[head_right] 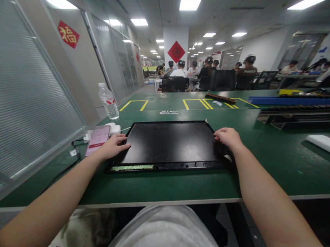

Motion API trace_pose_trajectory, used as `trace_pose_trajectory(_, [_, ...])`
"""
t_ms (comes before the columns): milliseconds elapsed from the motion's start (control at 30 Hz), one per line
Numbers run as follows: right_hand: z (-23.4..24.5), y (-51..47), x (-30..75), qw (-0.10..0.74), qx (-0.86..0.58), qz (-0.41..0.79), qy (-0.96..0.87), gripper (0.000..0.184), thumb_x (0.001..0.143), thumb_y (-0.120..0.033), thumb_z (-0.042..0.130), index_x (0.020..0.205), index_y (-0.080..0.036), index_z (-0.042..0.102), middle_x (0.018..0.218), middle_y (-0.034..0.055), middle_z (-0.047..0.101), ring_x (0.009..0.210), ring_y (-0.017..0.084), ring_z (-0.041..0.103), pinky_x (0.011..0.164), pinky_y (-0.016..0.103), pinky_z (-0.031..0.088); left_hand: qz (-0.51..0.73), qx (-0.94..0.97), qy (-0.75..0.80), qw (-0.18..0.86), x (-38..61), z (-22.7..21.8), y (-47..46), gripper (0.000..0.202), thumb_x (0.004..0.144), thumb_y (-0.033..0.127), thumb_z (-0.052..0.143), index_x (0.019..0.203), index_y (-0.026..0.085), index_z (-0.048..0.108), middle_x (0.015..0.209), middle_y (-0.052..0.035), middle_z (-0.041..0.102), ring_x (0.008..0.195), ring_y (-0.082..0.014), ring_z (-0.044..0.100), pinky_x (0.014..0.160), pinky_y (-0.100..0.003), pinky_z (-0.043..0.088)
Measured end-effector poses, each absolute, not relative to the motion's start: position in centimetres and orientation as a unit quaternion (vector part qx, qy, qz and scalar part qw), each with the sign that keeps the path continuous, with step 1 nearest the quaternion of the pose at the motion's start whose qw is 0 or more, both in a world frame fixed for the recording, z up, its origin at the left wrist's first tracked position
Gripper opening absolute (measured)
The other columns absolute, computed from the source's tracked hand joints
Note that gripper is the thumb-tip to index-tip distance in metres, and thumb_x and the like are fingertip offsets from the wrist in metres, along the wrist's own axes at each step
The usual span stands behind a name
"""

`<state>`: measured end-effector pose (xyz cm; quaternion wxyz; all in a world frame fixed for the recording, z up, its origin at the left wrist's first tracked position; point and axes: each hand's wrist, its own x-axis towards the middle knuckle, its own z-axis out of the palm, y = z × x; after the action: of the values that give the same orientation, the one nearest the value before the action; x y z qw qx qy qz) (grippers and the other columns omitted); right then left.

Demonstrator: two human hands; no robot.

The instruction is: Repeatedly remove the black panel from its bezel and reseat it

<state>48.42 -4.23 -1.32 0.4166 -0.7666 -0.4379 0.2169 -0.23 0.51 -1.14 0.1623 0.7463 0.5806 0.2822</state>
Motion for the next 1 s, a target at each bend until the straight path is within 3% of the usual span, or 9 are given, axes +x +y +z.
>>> trace_pose_trajectory(167, [-1.4,-4.2,48.3,0.424,-0.765,0.217,-0.434,0.008,0.071,-0.023,0.064,0.072,-0.018,0.07,0.069,0.0068,0.071,0.053,0.013,0.055,0.05,0.025,0.044,0.26,0.754,0.582,0.16,-0.3,-1.0,0.5,0.043,0.069,0.048,0.07,0.097,0.016,0.077,0.133,-0.0168,0.058,0.121,-0.0381,0.057,0.11,-0.04,0.04])
trace_pose_trajectory(800, [-2.0,-3.8,49.3,0.37,-0.786,0.168,-0.466,0.017,0.07,-0.031,0.063,0.078,-0.02,0.074,0.075,0.0057,0.073,0.064,0.017,0.06,0.057,0.028,0.044,0.188,0.785,0.578,0.122,0.0,-1.3,0.4,0.063,0.076,0.059,0.055,0.114,0.01,0.068,0.14,-0.0174,0.046,0.134,-0.0361,0.044,0.118,-0.042,0.029])
trace_pose_trajectory(1000, [-2.0,-3.9,49.2,0.366,-0.785,0.166,-0.471,0.018,0.072,-0.031,0.063,0.079,-0.02,0.075,0.077,0.0057,0.074,0.064,0.017,0.06,0.058,0.028,0.044,0.168,0.79,0.576,0.124,0.7,-0.8,-0.7,0.079,0.073,0.057,0.061,0.137,0.011,0.054,0.146,-0.0185,0.041,0.135,-0.0353,0.045,0.116,-0.041,0.032])
